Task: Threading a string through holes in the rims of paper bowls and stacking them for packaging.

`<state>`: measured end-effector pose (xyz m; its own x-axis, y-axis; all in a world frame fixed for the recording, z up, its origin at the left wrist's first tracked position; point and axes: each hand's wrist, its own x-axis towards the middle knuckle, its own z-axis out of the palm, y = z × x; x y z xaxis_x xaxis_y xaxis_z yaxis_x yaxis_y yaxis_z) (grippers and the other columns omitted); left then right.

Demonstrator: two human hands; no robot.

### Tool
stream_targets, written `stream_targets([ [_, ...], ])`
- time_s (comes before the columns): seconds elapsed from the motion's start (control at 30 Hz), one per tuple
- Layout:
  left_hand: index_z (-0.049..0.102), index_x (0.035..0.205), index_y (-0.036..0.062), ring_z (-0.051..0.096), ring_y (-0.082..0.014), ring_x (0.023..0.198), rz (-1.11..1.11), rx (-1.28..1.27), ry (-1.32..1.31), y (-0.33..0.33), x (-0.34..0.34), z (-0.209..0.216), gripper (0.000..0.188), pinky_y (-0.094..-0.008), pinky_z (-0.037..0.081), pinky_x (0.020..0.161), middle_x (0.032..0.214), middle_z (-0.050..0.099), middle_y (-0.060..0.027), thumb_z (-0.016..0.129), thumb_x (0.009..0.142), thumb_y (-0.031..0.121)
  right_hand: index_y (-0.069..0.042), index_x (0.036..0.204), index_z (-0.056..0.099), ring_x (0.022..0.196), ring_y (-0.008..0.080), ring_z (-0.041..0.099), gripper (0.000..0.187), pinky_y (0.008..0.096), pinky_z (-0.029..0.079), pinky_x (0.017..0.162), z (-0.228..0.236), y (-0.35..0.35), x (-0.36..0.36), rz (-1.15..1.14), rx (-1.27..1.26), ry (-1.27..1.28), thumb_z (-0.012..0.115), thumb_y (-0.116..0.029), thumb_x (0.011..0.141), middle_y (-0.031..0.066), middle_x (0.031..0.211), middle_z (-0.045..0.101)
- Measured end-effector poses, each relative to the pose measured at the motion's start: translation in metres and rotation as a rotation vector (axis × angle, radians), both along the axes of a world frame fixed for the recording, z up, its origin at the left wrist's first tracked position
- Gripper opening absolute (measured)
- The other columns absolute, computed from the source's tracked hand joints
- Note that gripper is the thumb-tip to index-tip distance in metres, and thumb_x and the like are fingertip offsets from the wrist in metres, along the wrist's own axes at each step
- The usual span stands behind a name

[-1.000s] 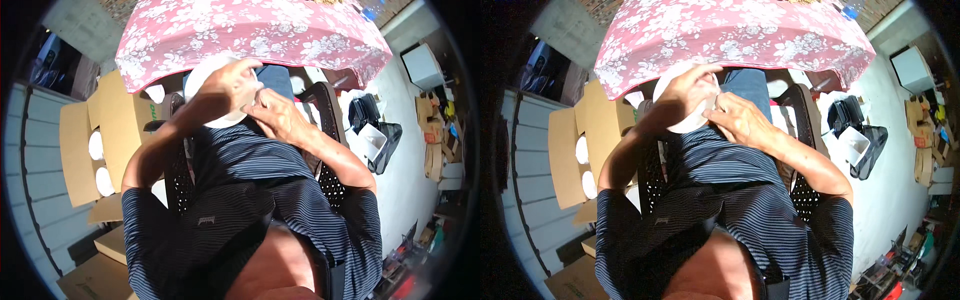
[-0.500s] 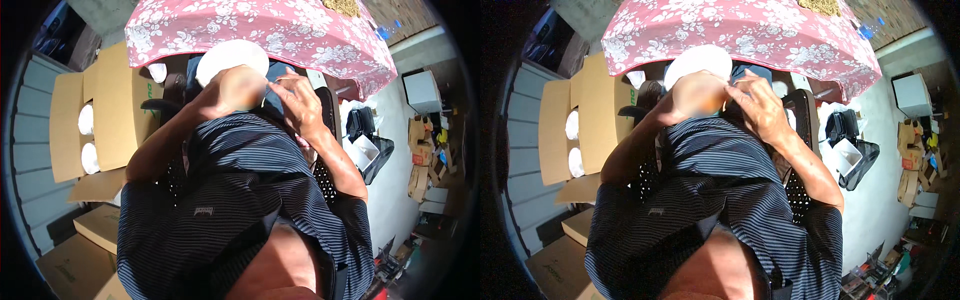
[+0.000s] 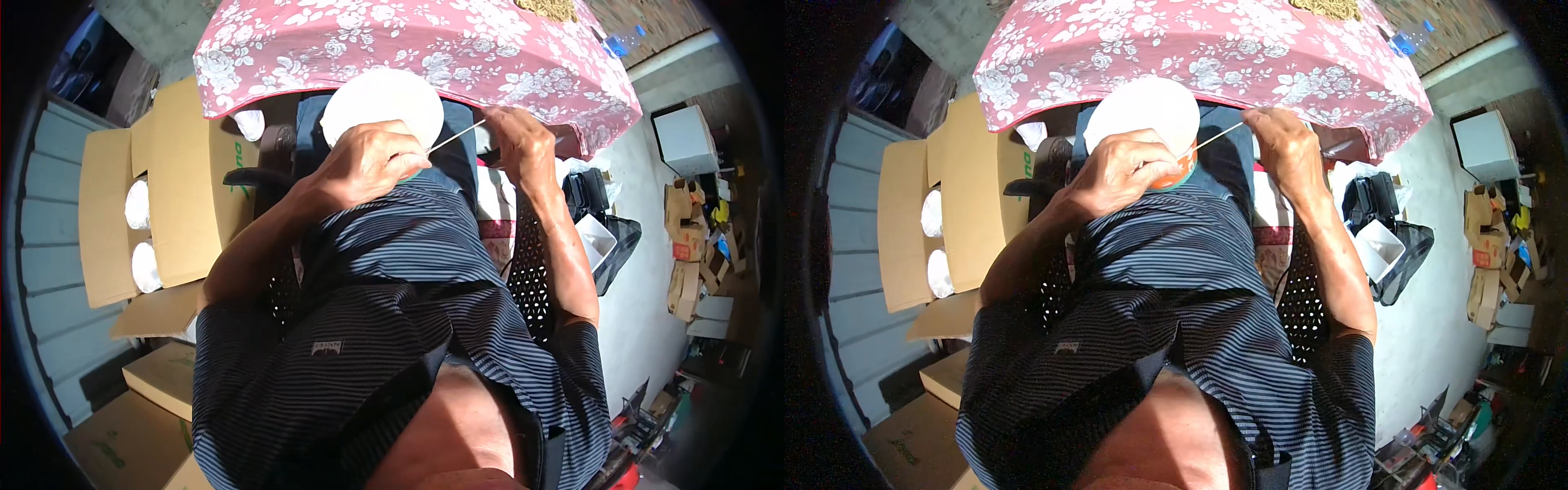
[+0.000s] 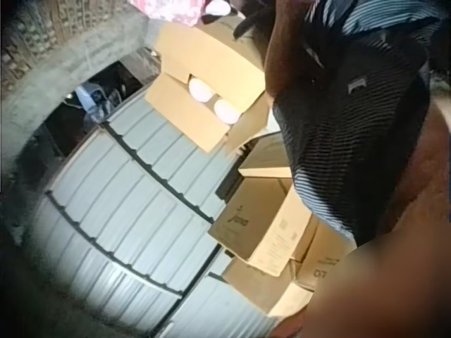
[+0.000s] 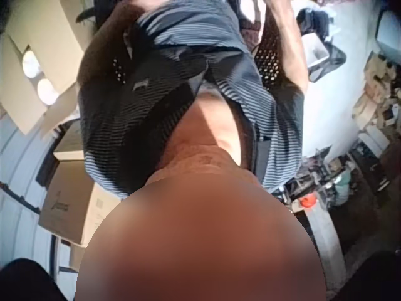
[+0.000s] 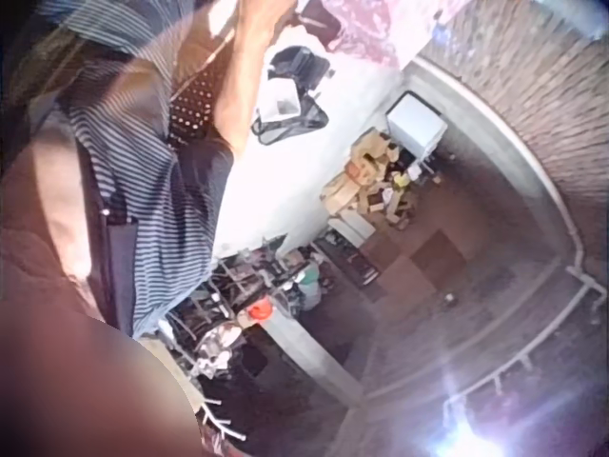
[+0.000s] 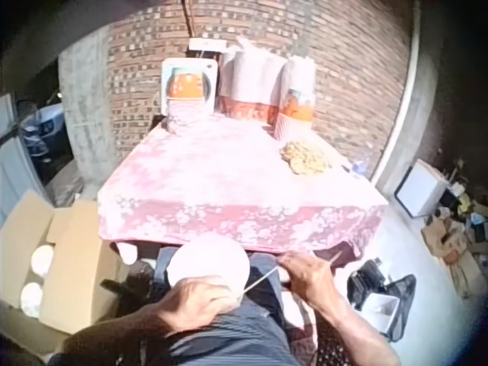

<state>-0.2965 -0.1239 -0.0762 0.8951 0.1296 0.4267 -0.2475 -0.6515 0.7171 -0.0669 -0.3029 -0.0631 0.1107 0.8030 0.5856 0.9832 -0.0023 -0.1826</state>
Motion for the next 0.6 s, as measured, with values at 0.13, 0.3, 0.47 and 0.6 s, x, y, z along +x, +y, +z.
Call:
stream_targets([
  [0.13,0.074,0.094,-0.0032,0.07,-0.0261,0.085,-0.015,0.055,-0.073,-0.002,0.0,0.003,0.008,-0.0352,0.055,0.077,0.09,0.071,-0.0133,0.07,0.091,0.002,-0.012,0.107,0.079,0.084,0.024,0.072,0.026,0.0322,0.057,0.071,0.01,-0.001,-0.011,-0.221,0.076,0.017,0.077,0.002,0.085,0.0121,0.098,0.071],
  [0.3,0.075,0.093,-0.0012,0.07,-0.0268,0.086,-0.026,0.027,-0.031,-0.008,-0.003,0.002,0.007,-0.0362,0.055,0.077,0.094,0.069,-0.0134,0.07,0.092,0.004,-0.007,0.115,0.079,0.07,0.0132,0.069,0.022,0.0296,0.055,0.064,0.001,-0.001,-0.006,-0.173,0.166,0.515,0.076,-0.012,0.093,0.0103,0.087,0.077],
  [0.47,0.076,0.091,0.0027,0.069,-0.0283,0.087,0.024,0.154,-0.031,-0.014,-0.003,-0.003,0.007,-0.0383,0.055,0.08,0.096,0.069,-0.0119,0.071,0.092,0.008,0.009,0.134,0.062,0.105,0.0269,0.075,0.038,0.0352,0.061,0.089,0.011,0.0,-0.004,0.053,0.168,1.508,0.062,-0.014,0.104,0.0215,0.122,0.072],
  [0.6,0.076,0.086,0.0039,0.068,-0.0294,0.082,0.056,0.226,-0.087,-0.019,0.0,-0.004,0.011,-0.0403,0.054,0.077,0.09,0.068,-0.0105,0.075,0.089,0.015,0.009,0.132,0.061,0.113,0.0311,0.072,0.041,0.0401,0.062,0.095,0.017,-0.002,-0.002,0.239,0.268,1.774,0.065,-0.021,0.104,0.0226,0.125,0.07],
])
